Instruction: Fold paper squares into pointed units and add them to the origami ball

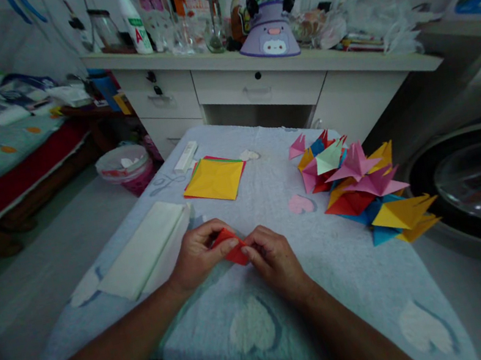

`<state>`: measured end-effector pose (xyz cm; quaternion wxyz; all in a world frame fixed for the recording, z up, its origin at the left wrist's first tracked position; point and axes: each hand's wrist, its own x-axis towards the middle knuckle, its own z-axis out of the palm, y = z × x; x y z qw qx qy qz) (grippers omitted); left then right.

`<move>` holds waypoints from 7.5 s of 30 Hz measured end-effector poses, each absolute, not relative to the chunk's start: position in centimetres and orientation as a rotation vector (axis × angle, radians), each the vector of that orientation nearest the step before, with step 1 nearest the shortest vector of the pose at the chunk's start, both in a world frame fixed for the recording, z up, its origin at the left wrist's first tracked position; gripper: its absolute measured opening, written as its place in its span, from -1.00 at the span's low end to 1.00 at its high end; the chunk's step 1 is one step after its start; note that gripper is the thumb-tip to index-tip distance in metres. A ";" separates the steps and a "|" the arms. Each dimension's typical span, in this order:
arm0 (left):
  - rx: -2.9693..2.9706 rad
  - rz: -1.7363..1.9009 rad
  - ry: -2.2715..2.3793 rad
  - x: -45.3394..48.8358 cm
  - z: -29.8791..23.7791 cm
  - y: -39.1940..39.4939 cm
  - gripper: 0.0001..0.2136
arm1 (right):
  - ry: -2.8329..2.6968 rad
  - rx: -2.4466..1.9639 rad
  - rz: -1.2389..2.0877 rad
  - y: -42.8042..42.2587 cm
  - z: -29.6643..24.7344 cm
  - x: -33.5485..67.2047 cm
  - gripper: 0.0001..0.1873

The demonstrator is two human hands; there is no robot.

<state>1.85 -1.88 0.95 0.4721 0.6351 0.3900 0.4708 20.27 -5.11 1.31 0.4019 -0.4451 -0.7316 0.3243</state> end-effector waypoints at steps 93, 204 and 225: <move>1.987 1.222 0.996 2.1 1.1 -1.9 -0.93 | -0.997 -0.937 1.305 -4.1 0.3 19.9 -0.64; 1.918 0.880 1.023 2.8 1.1 -2.4 -0.90 | -1.642 -1.099 0.737 -5.5 2.4 19.9 -0.92; 1.941 1.002 0.947 2.6 0.9 -2.2 -0.97 | -1.680 -1.065 0.721 -5.2 1.7 20.2 -0.96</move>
